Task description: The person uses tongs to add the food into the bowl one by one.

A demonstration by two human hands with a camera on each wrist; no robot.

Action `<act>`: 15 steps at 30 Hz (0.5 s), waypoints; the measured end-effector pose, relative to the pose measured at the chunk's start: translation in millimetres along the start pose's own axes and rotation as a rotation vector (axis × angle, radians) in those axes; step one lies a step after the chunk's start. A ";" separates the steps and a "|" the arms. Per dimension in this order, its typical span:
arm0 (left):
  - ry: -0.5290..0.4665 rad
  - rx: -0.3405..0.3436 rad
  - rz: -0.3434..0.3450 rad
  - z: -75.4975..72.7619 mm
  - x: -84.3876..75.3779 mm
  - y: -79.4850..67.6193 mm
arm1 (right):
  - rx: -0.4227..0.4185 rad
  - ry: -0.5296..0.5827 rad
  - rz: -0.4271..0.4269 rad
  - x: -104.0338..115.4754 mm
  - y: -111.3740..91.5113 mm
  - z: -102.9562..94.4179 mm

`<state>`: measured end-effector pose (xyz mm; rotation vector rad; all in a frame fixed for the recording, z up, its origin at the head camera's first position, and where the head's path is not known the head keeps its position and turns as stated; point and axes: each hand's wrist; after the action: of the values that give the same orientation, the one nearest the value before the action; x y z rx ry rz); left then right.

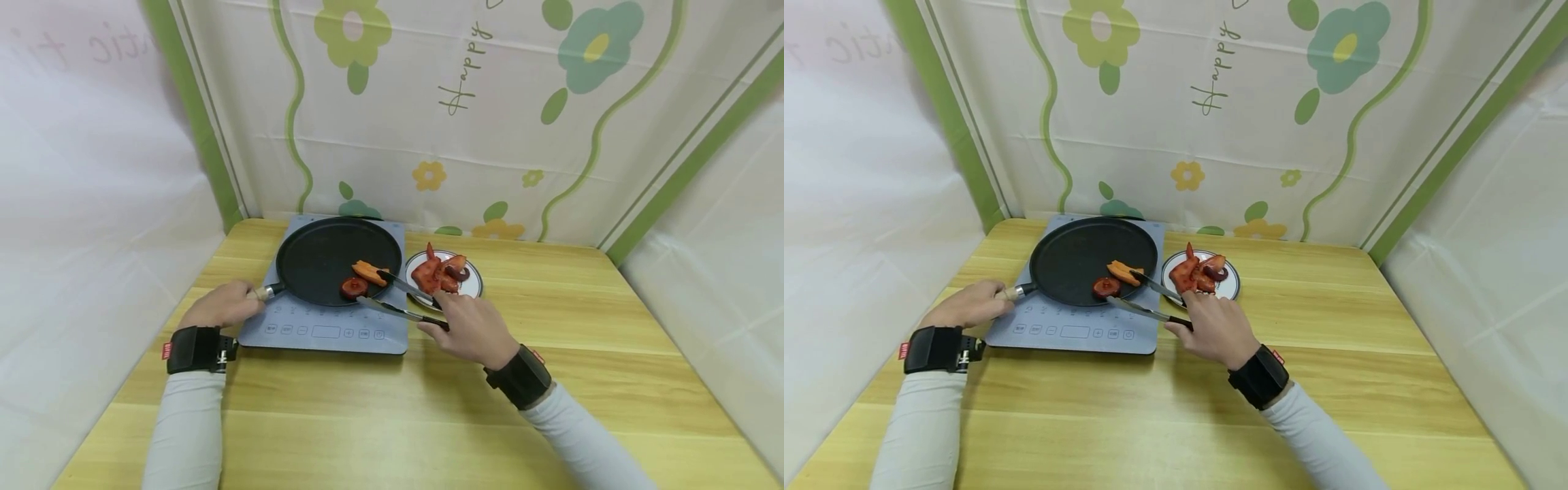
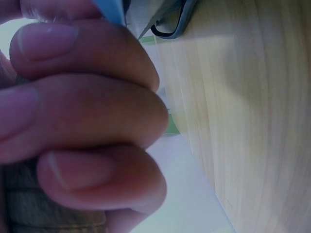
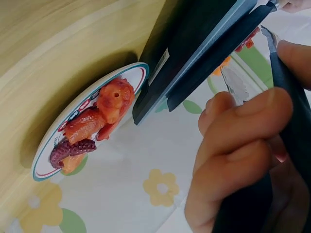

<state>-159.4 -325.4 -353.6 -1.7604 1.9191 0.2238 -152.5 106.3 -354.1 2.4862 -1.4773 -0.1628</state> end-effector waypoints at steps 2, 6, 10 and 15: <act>0.003 -0.001 -0.003 0.3 0.5 0.5 | 0.000 0.001 0.003 -1.9 -2.8 -0.5; 0.005 0.000 -0.008 0.8 0.5 0.7 | 0.016 -0.009 0.017 -6.0 -8.2 -2.7; 0.005 0.002 -0.009 0.5 -0.5 0.1 | 0.021 -0.021 0.031 -10.3 -13.7 -4.0; 0.001 0.001 -0.004 -0.4 -1.4 -1.3 | 0.034 -0.029 0.053 -14.4 -19.6 -5.5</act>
<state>-158.2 -324.5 -352.3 -1.7646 1.9156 0.2208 -141.6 128.7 -354.4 2.4779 -1.5690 -0.1668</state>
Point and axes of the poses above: each hand's wrist, its own y-axis towards the middle knuckle, its own z-axis out of the palm, x = y × z, and after that the axes turned 4 degrees about z, right-handed
